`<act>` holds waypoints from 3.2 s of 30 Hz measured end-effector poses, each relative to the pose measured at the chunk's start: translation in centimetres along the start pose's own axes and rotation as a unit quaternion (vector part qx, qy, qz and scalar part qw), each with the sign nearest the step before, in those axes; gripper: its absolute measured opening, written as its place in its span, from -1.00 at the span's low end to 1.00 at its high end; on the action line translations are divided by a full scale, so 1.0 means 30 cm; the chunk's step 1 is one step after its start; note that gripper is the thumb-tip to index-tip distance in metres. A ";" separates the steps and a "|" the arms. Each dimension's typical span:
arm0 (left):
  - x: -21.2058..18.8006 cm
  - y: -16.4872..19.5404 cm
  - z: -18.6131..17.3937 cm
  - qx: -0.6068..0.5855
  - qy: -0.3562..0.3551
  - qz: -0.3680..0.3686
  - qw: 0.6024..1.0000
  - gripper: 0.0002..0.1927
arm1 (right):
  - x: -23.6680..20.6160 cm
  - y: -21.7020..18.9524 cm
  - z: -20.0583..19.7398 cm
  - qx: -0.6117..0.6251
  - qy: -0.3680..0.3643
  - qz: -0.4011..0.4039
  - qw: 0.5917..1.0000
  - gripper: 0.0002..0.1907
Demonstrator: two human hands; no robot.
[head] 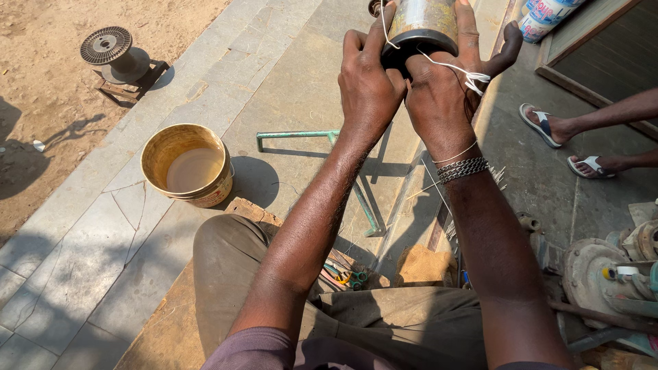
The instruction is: The person sits on the ground repairing a cylindrical metal container, threading and looping wire around its rim and base. They pull the wire taut by hand, then use pliers to grip, twist and trim the wire, working the container on their lap.
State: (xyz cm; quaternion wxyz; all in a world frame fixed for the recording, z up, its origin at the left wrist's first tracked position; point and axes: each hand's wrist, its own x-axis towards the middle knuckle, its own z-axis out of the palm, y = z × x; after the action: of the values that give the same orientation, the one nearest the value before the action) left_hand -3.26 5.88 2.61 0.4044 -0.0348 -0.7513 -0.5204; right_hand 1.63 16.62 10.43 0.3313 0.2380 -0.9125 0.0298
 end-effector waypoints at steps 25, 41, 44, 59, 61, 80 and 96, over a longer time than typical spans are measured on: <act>0.080 -0.077 -0.054 0.031 -0.052 -0.010 0.998 -0.25 | 0.037 -0.041 0.026 -0.003 0.027 -0.039 0.999 -0.86; 0.084 -0.062 -0.143 -0.040 -0.177 -0.006 0.983 -0.27 | -0.085 -0.080 -0.021 -0.095 -0.002 -0.012 0.995 -0.81; 0.069 -0.060 -0.108 -0.047 -0.165 0.017 0.985 -0.18 | -0.123 -0.064 0.004 -0.080 -0.002 0.005 0.997 -0.66; 0.073 -0.060 -0.060 -0.031 -0.144 0.066 0.987 0.02 | -0.099 -0.076 -0.031 -0.010 -0.045 0.037 0.998 -0.47; 0.087 -0.046 -0.098 -0.071 -0.163 0.095 0.980 -0.01 | -0.102 -0.081 -0.055 -0.015 -0.024 0.024 0.999 -0.49; 0.087 -0.013 -0.115 0.029 -0.248 0.064 0.966 0.05 | -0.198 0.038 0.014 0.317 0.174 0.236 0.902 -0.41; 0.207 0.067 -0.105 0.225 -0.213 0.176 0.934 -0.32 | -0.124 0.077 0.220 0.308 0.198 0.169 0.915 -0.25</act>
State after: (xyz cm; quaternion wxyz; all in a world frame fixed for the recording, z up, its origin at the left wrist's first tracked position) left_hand -4.68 1.95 8.53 0.3173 -0.1846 -0.8990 -0.2389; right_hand -0.84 18.82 3.24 0.4051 0.1595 -0.8006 0.4118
